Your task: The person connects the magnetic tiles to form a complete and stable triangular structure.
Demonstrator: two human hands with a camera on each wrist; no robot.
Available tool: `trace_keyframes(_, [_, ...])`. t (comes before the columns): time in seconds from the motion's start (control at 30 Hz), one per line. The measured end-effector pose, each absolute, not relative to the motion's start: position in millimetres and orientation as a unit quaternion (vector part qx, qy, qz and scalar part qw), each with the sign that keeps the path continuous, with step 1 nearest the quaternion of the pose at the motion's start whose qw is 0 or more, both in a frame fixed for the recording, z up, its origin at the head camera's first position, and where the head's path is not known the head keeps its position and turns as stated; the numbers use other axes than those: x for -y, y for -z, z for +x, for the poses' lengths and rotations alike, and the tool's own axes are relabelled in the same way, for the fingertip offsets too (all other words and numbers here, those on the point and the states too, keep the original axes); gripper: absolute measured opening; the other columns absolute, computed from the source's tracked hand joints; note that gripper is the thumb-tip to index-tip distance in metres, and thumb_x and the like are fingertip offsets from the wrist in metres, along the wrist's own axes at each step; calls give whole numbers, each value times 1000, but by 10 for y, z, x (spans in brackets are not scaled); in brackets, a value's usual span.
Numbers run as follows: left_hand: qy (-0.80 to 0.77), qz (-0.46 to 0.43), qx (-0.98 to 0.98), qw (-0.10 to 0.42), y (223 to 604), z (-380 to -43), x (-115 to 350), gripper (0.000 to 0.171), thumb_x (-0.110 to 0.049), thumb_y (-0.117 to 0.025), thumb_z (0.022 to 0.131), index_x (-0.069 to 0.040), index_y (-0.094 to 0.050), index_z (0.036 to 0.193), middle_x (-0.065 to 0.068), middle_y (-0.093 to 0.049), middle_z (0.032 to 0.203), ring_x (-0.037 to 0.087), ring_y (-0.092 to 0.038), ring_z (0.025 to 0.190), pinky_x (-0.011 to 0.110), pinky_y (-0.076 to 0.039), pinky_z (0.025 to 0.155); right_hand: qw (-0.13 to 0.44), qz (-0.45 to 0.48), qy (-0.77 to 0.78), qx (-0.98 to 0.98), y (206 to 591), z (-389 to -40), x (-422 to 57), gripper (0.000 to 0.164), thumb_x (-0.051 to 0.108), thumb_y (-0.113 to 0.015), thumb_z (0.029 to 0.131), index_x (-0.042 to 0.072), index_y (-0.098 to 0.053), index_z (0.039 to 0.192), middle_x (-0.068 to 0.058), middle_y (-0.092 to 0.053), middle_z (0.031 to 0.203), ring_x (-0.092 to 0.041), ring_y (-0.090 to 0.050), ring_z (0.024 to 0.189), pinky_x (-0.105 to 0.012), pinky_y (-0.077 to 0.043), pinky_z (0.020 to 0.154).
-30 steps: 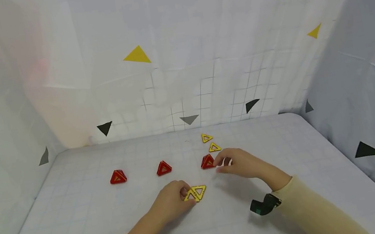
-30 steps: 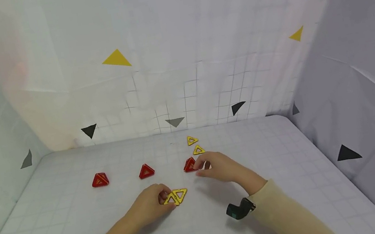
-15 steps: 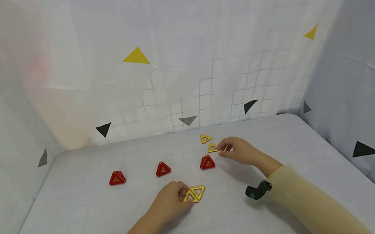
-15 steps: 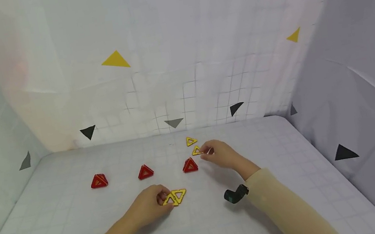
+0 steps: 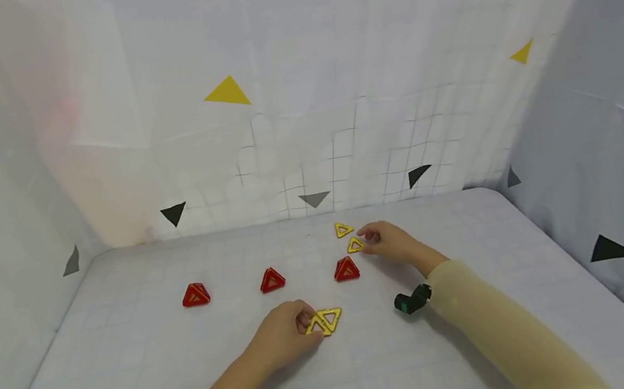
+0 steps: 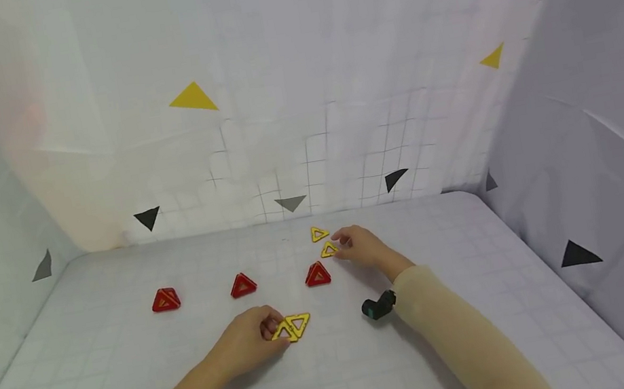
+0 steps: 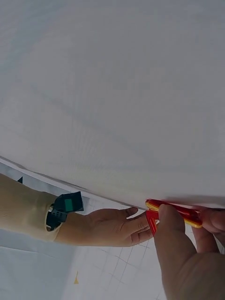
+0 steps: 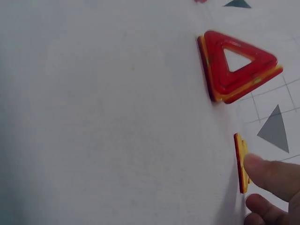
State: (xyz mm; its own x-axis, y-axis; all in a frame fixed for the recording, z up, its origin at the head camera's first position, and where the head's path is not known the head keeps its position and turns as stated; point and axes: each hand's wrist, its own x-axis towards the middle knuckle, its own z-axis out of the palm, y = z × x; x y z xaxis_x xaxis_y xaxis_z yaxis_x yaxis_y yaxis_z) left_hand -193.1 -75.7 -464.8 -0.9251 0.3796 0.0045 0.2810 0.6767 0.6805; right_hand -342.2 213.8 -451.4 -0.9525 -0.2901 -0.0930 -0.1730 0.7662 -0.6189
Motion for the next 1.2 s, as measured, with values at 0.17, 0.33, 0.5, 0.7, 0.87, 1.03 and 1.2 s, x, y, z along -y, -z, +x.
trace_keyframes(0.17, [-361, 177, -912, 76, 4640, -1944, 748, 28, -23, -82, 82, -10, -68, 103, -6, -56, 82, 9, -51, 73, 26, -44, 67, 104, -130, 313, -935, 4577, -3537, -2135, 50, 25, -77, 90, 12, -60, 135, -13, -57, 124, -30, -52, 111, -46, -45, 99])
trace_keyframes(0.33, [-363, 171, -912, 83, 4637, -1955, 753, 27, -24, -81, 83, -11, -67, 103, -6, -57, 82, 10, -52, 74, 27, -45, 67, 107, -134, 299, -939, 4612, -3605, -2116, 49, 28, -77, 90, 16, -62, 135, -13, -56, 122, -29, -52, 109, -45, -45, 95])
trace_keyframes(0.5, [-366, 168, -911, 89, 4633, -1957, 759, 28, -24, -81, 83, -12, -67, 103, -6, -57, 82, 10, -52, 74, 27, -45, 67, 110, -132, 293, -940, 4621, -3615, -2105, 44, 30, -76, 90, 20, -65, 131, -11, -56, 121, -28, -52, 109, -45, -46, 94])
trace_keyframes(0.7, [-366, 167, -911, 88, 4649, -1956, 757, 28, -25, -82, 83, -12, -67, 103, -6, -57, 82, 10, -52, 74, 27, -45, 67, 114, -145, 282, -942, 4616, -3607, -2122, 39, 27, -75, 92, 15, -64, 127, -11, -56, 120, -28, -52, 107, -44, -46, 93])
trace_keyframes(0.87, [-365, 173, -911, 84, 4640, -1958, 749, 27, -23, -82, 83, -12, -66, 102, -6, -57, 82, 9, -52, 74, 27, -44, 67, 122, -141, 285, -940, 4597, -3584, -2153, 37, 25, -75, 92, 11, -63, 125, -11, -56, 120, -27, -52, 107, -44, -45, 96])
trace_keyframes(1.03, [-362, 170, -912, 86, 4629, -1955, 747, 27, -24, -82, 83, -12, -66, 102, -6, -56, 82, 9, -52, 74, 26, -44, 67, 122, -131, 291, -940, 4567, -3517, -2171, 39, 24, -76, 91, 10, -63, 125, -10, -59, 117, -27, -53, 107, -44, -45, 97])
trace_keyframes(1.2, [-360, 168, -913, 90, 4621, -1948, 752, 28, -25, -82, 83, -13, -66, 102, -6, -56, 82, 10, -52, 74, 27, -44, 67, 125, -118, 288, -942, 4553, -3408, -2204, 40, 26, -77, 89, 11, -63, 124, -7, -61, 111, -25, -54, 103, -41, -46, 95])
